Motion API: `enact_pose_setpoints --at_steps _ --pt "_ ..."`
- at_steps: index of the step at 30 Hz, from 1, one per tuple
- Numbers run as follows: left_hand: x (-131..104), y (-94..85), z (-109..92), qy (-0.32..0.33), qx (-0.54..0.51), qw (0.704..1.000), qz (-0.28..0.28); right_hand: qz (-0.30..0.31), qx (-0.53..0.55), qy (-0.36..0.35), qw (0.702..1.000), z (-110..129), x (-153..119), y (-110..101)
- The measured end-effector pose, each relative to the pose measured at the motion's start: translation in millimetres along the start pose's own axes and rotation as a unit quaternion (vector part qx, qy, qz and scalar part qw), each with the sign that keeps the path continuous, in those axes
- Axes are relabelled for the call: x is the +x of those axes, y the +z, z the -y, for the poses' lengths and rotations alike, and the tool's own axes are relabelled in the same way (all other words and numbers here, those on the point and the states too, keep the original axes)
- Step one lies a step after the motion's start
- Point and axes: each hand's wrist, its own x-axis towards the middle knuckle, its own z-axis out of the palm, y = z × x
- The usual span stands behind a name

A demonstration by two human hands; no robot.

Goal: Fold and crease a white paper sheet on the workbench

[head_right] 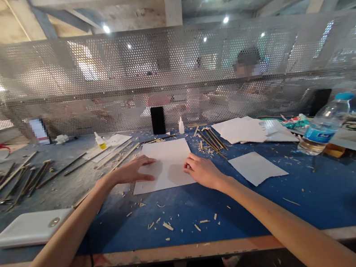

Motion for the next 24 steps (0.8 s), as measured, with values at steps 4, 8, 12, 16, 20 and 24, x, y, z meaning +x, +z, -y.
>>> enact_pose_setpoints --at_steps 4,8,12,16,20,24 --pt "-0.5 -1.9 1.5 0.011 -0.007 1.0 0.008 0.02 0.023 -0.031 0.999 -3.3 0.4 0.0" --pt "-0.9 -1.4 3.5 0.005 -0.006 1.0 0.008 -0.002 0.012 -0.002 1.0 -4.7 0.8 -0.3" --pt "-1.4 0.0 5.5 0.0 -0.019 1.0 0.002 0.017 0.041 -0.02 0.999 -4.6 0.8 0.9" --pt "-1.2 0.8 7.0 0.009 -0.013 1.0 0.002 -0.005 0.02 -0.006 1.0 -2.4 -0.2 1.8" --pt "-0.2 2.3 8.9 0.011 -0.009 1.0 -0.007 0.015 0.036 -0.022 0.999 3.6 -2.4 0.5" --pt "-0.2 3.0 9.4 0.013 -0.021 1.0 -0.006 -0.002 0.022 -0.006 1.0 4.7 -2.6 -0.2"
